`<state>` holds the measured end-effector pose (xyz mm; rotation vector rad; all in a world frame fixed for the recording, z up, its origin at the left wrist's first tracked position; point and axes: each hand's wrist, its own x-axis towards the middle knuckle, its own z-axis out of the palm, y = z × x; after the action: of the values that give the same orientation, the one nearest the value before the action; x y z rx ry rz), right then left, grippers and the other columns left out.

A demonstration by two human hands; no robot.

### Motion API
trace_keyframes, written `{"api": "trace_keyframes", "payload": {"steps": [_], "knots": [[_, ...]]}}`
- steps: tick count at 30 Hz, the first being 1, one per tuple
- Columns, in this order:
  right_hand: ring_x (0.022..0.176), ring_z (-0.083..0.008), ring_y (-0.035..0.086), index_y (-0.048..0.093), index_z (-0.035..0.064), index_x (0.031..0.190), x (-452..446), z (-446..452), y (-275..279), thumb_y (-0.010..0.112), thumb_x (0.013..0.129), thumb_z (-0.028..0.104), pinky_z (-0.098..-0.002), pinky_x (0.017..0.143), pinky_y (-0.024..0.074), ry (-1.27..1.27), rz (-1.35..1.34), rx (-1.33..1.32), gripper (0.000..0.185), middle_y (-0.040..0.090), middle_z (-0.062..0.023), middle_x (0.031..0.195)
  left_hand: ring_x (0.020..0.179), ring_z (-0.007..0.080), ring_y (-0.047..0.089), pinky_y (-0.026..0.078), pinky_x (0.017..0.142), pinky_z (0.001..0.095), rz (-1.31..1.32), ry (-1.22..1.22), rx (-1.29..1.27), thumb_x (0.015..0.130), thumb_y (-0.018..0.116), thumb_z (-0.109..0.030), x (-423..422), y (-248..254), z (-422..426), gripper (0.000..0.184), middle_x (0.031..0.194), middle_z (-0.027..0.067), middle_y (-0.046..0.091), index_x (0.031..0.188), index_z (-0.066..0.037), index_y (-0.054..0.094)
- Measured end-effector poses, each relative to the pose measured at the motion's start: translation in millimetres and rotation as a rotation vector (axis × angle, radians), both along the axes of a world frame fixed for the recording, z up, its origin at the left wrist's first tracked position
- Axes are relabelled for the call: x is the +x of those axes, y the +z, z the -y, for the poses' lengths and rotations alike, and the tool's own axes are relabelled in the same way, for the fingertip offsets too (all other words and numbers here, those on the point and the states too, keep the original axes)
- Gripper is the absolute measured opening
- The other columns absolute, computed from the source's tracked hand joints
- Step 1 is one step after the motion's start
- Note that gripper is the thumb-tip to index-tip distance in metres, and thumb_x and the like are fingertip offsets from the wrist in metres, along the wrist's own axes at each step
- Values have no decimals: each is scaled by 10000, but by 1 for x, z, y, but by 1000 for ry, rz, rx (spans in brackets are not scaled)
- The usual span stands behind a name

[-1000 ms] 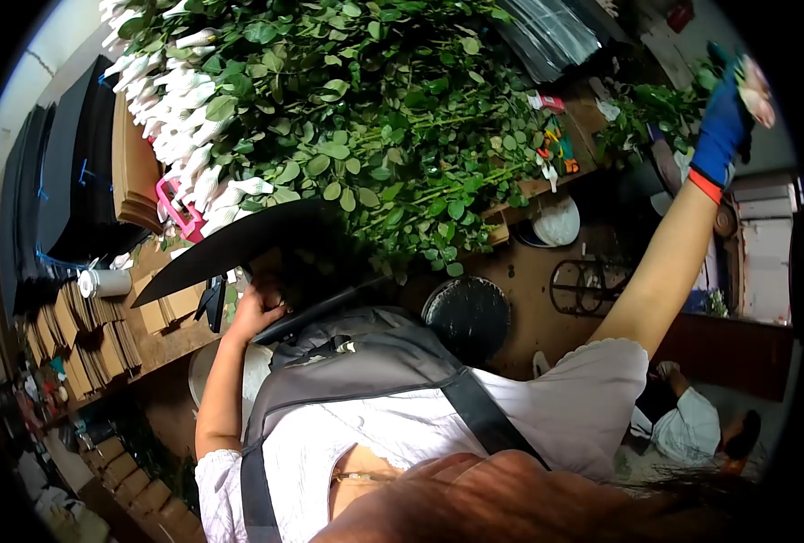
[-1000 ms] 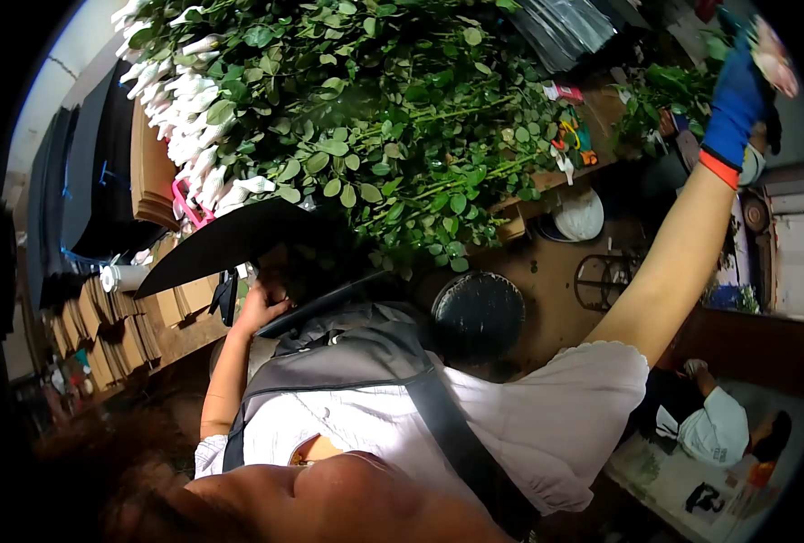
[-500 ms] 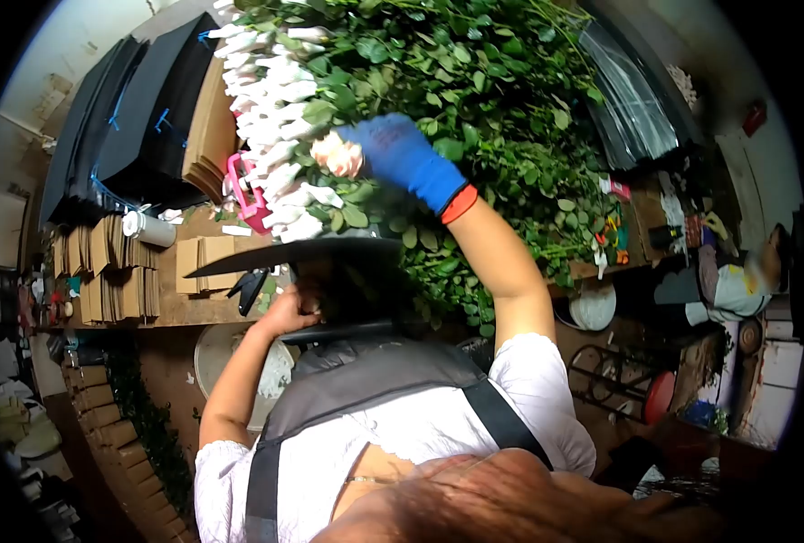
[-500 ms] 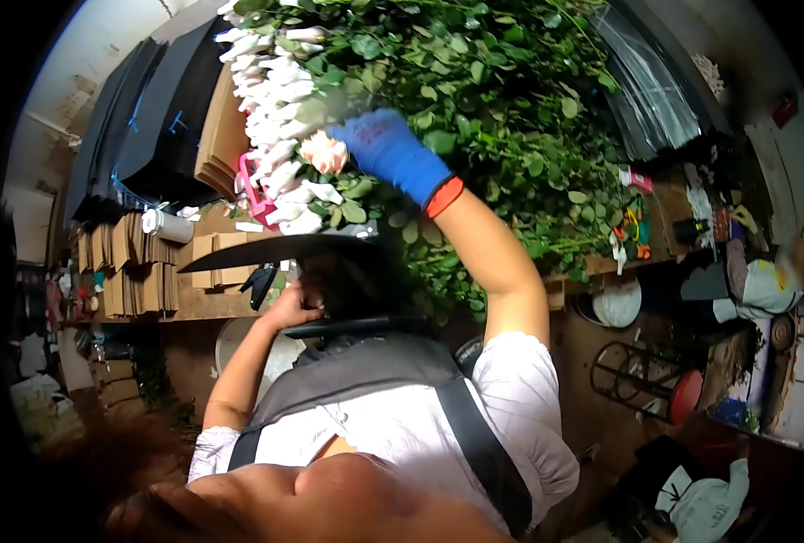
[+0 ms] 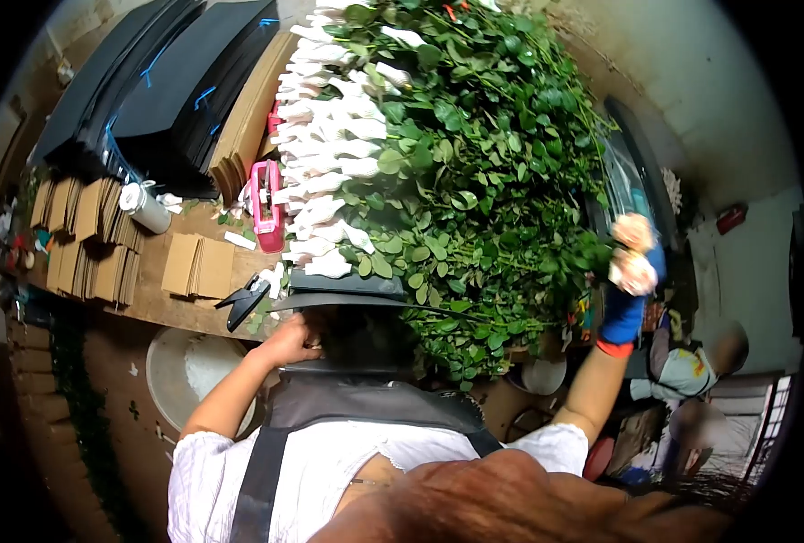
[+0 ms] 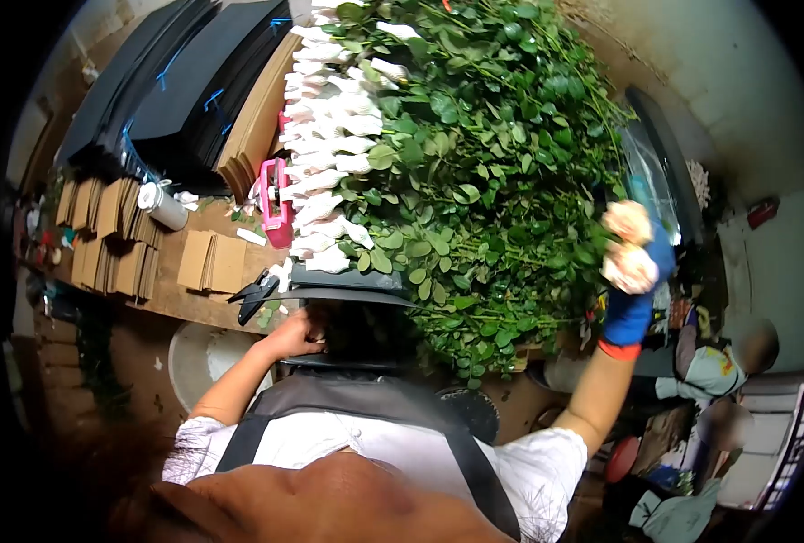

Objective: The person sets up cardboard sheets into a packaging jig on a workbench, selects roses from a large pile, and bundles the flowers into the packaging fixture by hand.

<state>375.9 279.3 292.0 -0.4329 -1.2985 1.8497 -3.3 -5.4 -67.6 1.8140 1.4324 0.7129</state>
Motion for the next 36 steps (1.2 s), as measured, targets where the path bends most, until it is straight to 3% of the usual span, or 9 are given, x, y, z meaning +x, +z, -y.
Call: {"api": "trace_keyframes", "payload": {"steps": [2, 7, 13, 15, 16, 24, 29, 32, 36], "knots": [[774, -130, 587, 581, 2, 1207, 18, -11, 17, 586, 939, 236, -263, 680, 489, 44, -39, 26, 356, 634, -69, 986, 1055, 379, 563, 462, 900, 443, 0, 9, -53, 692, 788, -239, 0, 2, 0, 287, 1012, 177, 654, 694, -36, 586], [919, -175, 604, 503, 8, 1321, -35, -40, 47, 621, 911, 273, -306, 786, 514, 143, 96, 236, 501, 607, -92, 1132, 728, 354, 548, 445, 700, 456, -17, -50, -86, 689, 745, -224, -3, -10, -1, 304, 703, 168, 561, 632, -14, 533], [1007, -275, 631, 534, 64, 1327, -265, -53, 46, 710, 867, 317, -383, 815, 520, -444, 1134, 2049, 553, 629, -118, 1201, 890, 364, 556, 469, 812, 425, 26, 67, -193, 682, 754, -215, 2, 9, 2, 238, 811, 167, 595, 645, -38, 601], [1036, -308, 640, 544, 83, 1329, -289, -80, 16, 739, 853, 331, -409, 825, 523, -481, 1154, 2241, 572, 637, -126, 1224, 920, 357, 549, 461, 843, 418, 109, 111, -141, 684, 757, -216, 4, 3, 5, 229, 841, 164, 595, 655, -45, 609], [1166, -347, 568, 435, 101, 1437, -285, -96, -9, 687, 866, 451, -442, 951, 474, -482, 1044, 2277, 716, 547, -166, 1353, 936, 354, 546, 457, 859, 414, 152, 128, -116, 685, 759, -217, 4, 0, 7, 224, 857, 163, 595, 659, -48, 613], [1125, -340, 583, 492, 246, 1417, -219, -180, -198, 628, 896, 421, -433, 961, 466, -331, 1228, 1729, 565, 578, -132, 1304, 962, 364, 523, 457, 855, 425, 129, 161, 11, 681, 751, -207, 8, -28, 7, 199, 932, 171, 585, 708, -50, 632], [1250, -356, 530, 531, 192, 1395, -215, -151, -152, 594, 940, 379, -430, 1049, 425, -280, 1023, 1547, 496, 547, -174, 1388, 1004, 379, 522, 454, 900, 421, 239, 208, -105, 688, 766, -203, 4, -7, 6, 220, 1004, 178, 600, 823, -50, 684], [1187, -314, 594, 623, 110, 1293, -196, -77, -104, 646, 930, 199, -406, 1028, 456, -550, 884, 1562, 374, 620, -146, 1307, 1061, 383, 521, 447, 937, 429, 303, 201, -200, 709, 766, -188, 6, -6, 5, 294, 1100, 173, 612, 965, -60, 704], [1026, -223, 671, 705, 62, 1149, -155, 8, -111, 659, 908, 79, -316, 903, 519, -292, 763, 900, 245, 713, -109, 1119, 1179, 382, 515, 432, 996, 450, 389, 131, -150, 757, 747, -179, 5, -7, -2, 443, 1225, 161, 618, 1178, -79, 654]]}}
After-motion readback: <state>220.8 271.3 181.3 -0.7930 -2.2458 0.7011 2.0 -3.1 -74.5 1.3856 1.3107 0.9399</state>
